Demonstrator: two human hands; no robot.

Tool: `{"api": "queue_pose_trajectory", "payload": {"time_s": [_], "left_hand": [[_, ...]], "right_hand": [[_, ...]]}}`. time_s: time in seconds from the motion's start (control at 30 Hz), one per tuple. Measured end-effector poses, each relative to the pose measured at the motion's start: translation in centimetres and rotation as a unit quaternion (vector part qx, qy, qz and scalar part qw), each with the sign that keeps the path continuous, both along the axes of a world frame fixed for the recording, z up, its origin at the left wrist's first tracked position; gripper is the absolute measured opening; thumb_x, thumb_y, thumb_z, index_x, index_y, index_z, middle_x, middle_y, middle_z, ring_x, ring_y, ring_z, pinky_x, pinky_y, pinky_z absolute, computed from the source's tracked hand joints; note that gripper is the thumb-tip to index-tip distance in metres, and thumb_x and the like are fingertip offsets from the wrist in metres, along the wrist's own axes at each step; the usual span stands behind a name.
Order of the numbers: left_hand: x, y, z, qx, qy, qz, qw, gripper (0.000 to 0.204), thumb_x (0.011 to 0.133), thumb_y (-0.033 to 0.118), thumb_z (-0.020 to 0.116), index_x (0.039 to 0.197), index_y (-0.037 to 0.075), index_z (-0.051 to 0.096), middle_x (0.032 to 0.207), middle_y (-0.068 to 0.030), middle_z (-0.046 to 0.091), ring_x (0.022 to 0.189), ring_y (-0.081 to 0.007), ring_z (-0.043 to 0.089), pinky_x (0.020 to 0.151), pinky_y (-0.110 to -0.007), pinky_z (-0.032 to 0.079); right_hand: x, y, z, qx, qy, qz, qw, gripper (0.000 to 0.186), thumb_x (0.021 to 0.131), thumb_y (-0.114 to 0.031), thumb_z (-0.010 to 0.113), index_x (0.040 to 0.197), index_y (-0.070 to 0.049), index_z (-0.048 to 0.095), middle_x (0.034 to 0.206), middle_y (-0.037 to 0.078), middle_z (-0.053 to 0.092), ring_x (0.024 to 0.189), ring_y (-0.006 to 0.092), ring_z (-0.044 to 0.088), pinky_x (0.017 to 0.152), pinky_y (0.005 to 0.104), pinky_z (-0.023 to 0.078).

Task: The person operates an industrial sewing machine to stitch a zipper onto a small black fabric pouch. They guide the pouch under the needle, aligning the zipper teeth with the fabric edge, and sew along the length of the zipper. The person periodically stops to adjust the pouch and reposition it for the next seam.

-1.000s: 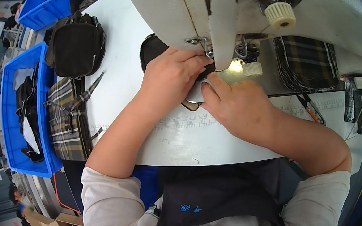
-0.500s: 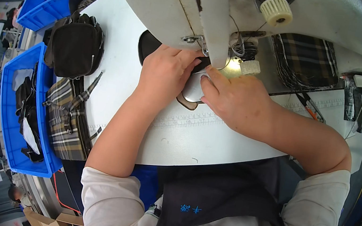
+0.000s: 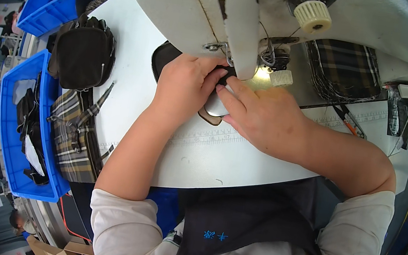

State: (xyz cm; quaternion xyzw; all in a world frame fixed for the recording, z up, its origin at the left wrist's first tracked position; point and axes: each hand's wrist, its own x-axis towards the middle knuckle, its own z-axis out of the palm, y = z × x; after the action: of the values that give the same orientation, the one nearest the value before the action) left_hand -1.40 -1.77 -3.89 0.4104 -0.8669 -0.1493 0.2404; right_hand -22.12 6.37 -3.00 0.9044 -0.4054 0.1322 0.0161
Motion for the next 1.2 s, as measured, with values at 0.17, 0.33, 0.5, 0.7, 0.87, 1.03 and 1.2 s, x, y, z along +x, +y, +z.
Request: {"api": "queue_pose_trajectory", "payload": {"time_s": [0.17, 0.33, 0.5, 0.7, 0.87, 1.03, 1.2], "left_hand": [[0.2, -0.2, 0.0, -0.019, -0.004, -0.030, 0.999, 0.018, 0.093, 0.008, 0.077, 0.110, 0.013, 0.080, 0.090, -0.0099, 0.077, 0.075, -0.0302, 0.072, 0.068, -0.038, 0.056], [-0.1, -0.3, 0.1, -0.070, -0.014, -0.046, 0.996, 0.018, 0.092, 0.008, 0.078, 0.108, 0.016, 0.080, 0.086, -0.0077, 0.075, 0.073, -0.0290, 0.071, 0.065, -0.039, 0.054], [-0.2, -0.2, -0.3, -0.104, -0.026, -0.018, 0.994, 0.016, 0.091, 0.009, 0.079, 0.106, 0.015, 0.081, 0.086, -0.0082, 0.076, 0.073, -0.0294, 0.071, 0.065, -0.039, 0.055], [-0.5, 0.0, -0.2, -0.063, -0.021, 0.006, 0.998, 0.016, 0.088, 0.011, 0.080, 0.103, 0.015, 0.081, 0.093, -0.0063, 0.077, 0.086, -0.0292, 0.072, 0.074, -0.040, 0.058], [-0.4, 0.1, 0.0, -0.082, -0.013, -0.002, 0.997, 0.015, 0.091, 0.012, 0.079, 0.105, 0.013, 0.083, 0.090, -0.0087, 0.078, 0.079, -0.0294, 0.074, 0.070, -0.039, 0.057], [-0.4, -0.2, -0.4, -0.070, -0.002, 0.001, 0.998, 0.015, 0.089, 0.011, 0.079, 0.104, 0.013, 0.083, 0.095, -0.0062, 0.079, 0.085, -0.0280, 0.074, 0.073, -0.038, 0.058], [-0.7, -0.1, -0.5, -0.078, -0.009, 0.020, 0.997, 0.015, 0.088, 0.012, 0.078, 0.102, 0.013, 0.082, 0.094, -0.0058, 0.076, 0.090, -0.0270, 0.073, 0.074, -0.038, 0.060]], "right_hand": [[0.1, -0.6, -0.2, -0.082, -0.040, 0.039, 0.995, 0.030, 0.080, -0.016, 0.073, 0.104, 0.001, 0.068, 0.094, 0.010, 0.065, 0.069, 0.0157, 0.068, 0.049, 0.0300, 0.053], [0.1, -0.6, -0.9, -0.051, -0.048, 0.031, 0.997, 0.027, 0.080, -0.014, 0.072, 0.102, 0.001, 0.068, 0.104, 0.017, 0.071, 0.065, 0.0202, 0.072, 0.051, 0.0319, 0.055], [0.1, -0.8, -0.8, -0.028, -0.063, 0.037, 0.997, 0.026, 0.081, -0.013, 0.071, 0.102, 0.002, 0.068, 0.116, 0.025, 0.072, 0.067, 0.0231, 0.075, 0.054, 0.0341, 0.058], [0.1, -0.6, -1.1, 0.014, -0.015, 0.015, 1.000, 0.041, 0.091, -0.033, 0.079, 0.113, -0.002, 0.065, 0.125, 0.017, 0.069, 0.076, 0.0245, 0.073, 0.061, 0.0353, 0.059], [0.2, -0.4, -1.1, 0.025, -0.020, 0.007, 0.999, 0.040, 0.091, -0.033, 0.079, 0.113, -0.002, 0.066, 0.124, 0.015, 0.068, 0.074, 0.0260, 0.072, 0.062, 0.0354, 0.059], [0.2, -0.7, -0.6, 0.026, -0.022, 0.012, 0.999, 0.035, 0.090, -0.029, 0.078, 0.109, -0.002, 0.066, 0.120, 0.014, 0.068, 0.072, 0.0247, 0.072, 0.059, 0.0351, 0.058], [0.1, -0.9, -0.7, 0.025, -0.012, -0.005, 1.000, 0.041, 0.091, -0.032, 0.080, 0.116, -0.003, 0.067, 0.126, 0.013, 0.067, 0.075, 0.0257, 0.073, 0.063, 0.0351, 0.060]]}}
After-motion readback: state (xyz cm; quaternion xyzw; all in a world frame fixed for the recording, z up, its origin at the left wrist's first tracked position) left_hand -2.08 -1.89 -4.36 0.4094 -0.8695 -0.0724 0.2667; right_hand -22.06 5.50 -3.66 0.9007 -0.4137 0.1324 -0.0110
